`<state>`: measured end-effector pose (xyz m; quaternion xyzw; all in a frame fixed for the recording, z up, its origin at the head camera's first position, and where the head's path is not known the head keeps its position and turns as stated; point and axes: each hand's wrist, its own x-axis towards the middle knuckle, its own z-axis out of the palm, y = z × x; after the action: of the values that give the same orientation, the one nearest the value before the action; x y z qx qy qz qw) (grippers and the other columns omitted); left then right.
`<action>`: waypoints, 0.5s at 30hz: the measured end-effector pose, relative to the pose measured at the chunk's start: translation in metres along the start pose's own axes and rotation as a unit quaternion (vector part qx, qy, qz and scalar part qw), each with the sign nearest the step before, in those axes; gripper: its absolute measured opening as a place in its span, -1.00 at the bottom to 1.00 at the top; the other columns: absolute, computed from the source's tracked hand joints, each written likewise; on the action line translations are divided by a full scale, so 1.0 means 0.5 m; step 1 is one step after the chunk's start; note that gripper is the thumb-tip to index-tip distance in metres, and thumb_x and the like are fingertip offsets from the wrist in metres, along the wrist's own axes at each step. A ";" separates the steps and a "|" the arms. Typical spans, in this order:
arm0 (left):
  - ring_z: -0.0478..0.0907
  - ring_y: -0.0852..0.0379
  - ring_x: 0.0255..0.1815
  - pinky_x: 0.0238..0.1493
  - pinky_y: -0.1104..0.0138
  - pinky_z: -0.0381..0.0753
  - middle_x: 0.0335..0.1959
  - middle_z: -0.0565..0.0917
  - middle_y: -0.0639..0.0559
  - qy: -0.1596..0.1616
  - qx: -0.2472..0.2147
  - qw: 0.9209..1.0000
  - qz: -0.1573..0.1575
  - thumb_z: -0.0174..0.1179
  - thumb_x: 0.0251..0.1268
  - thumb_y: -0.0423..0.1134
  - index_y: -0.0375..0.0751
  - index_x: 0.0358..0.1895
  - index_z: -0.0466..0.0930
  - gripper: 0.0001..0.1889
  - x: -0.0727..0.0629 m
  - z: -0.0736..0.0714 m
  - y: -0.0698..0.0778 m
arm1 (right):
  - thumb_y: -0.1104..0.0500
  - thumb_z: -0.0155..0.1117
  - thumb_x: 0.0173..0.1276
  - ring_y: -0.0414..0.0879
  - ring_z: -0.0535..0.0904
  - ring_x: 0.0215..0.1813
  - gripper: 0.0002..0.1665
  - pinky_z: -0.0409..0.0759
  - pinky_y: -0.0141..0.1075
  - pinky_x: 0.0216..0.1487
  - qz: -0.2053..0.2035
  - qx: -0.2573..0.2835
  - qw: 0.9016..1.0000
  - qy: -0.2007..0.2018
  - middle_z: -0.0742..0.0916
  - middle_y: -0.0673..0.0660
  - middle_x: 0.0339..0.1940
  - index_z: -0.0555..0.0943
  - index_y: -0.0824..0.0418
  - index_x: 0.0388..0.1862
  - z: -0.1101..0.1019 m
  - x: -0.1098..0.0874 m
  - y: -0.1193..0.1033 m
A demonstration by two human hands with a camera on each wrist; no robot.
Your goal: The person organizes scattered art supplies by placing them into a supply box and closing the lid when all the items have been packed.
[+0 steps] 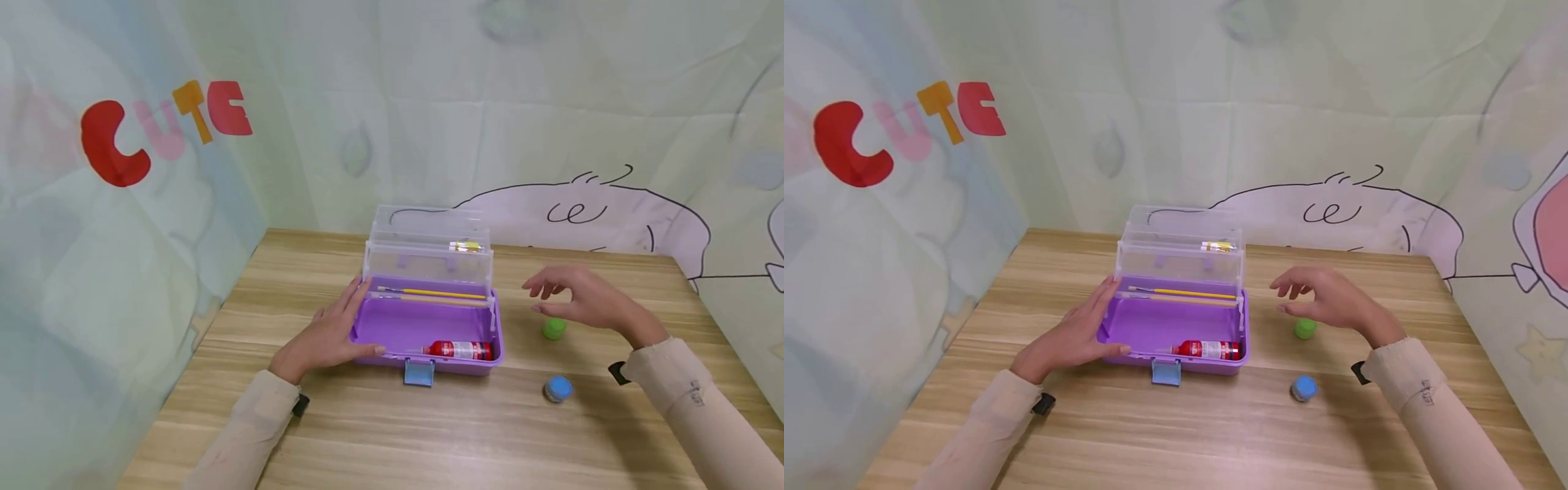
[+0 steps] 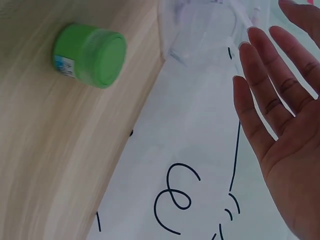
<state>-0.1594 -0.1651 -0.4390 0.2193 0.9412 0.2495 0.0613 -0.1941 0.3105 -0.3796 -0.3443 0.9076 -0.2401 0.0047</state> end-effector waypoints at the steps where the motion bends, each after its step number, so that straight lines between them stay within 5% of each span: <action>1: -0.01 -0.33 0.63 0.31 -0.56 -0.03 0.70 -0.32 0.01 0.000 -0.001 1.000 0.000 0.32 0.11 0.41 0.28 0.66 -0.46 0.26 0.000 0.000 0.000 | 0.12 0.46 0.34 -0.24 0.65 -0.11 -0.63 0.69 -0.16 -0.02 -0.002 0.003 1.000 -0.003 0.73 -0.27 -0.10 0.67 -0.05 0.11 0.004 -0.006 0.001; 15: 0.00 -0.35 0.62 0.31 -0.55 -0.02 0.71 -0.31 -0.01 -0.002 -0.002 1.000 0.000 0.33 0.11 0.40 0.31 0.65 -0.47 0.26 0.001 0.000 -0.001 | 0.11 0.52 0.28 -0.09 0.68 -0.08 -0.59 0.68 -0.15 -0.02 -0.014 0.070 0.991 -0.109 0.75 -0.10 -0.03 0.65 -0.14 0.09 0.041 -0.058 -0.002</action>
<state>-0.1601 -0.1653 -0.4393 0.2193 0.9408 0.2506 0.0634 -0.1680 0.3191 -0.4020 -0.3803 0.8775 -0.2645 0.1243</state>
